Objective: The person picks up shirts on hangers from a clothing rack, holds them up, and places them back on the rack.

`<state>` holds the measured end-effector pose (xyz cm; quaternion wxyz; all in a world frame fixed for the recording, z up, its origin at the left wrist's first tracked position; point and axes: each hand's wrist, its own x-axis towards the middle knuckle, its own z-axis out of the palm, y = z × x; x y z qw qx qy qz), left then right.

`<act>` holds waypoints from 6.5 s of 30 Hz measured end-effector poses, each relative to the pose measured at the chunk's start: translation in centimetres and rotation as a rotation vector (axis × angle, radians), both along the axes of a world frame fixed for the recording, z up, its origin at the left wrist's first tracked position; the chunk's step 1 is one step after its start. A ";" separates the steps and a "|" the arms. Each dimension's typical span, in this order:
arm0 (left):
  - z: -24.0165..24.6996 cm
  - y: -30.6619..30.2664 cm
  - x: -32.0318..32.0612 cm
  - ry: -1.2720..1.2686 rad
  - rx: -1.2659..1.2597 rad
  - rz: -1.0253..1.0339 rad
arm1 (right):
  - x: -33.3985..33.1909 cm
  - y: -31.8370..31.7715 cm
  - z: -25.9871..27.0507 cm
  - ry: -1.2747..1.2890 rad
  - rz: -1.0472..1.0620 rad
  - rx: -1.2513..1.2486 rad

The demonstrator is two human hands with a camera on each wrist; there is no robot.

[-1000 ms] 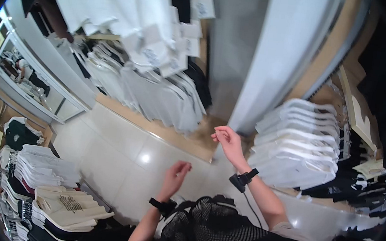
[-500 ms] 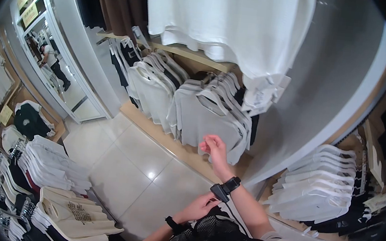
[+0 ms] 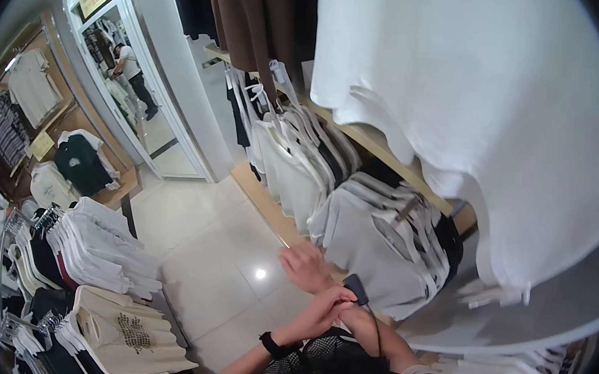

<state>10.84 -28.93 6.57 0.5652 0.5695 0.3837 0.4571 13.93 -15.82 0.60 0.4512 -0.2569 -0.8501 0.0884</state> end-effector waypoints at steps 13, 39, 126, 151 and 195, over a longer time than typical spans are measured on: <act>-1.1 4.8 -17.3 0.221 -0.182 0.448 | 7.8 1.0 -22.3 -1.006 0.635 -1.368; -3.6 8.0 -49.3 0.181 -0.104 0.850 | -23.0 11.5 -10.9 -0.419 0.365 -1.101; -3.7 31.8 -72.1 0.355 -0.278 1.019 | -38.9 40.2 -12.3 -0.963 0.880 -1.447; -4.6 27.6 -72.1 0.292 -0.325 1.111 | -47.4 36.9 -12.2 -1.357 0.734 -1.502; -4.9 24.7 -72.9 0.275 -0.296 1.173 | -47.9 34.4 -13.4 -1.052 0.905 -1.242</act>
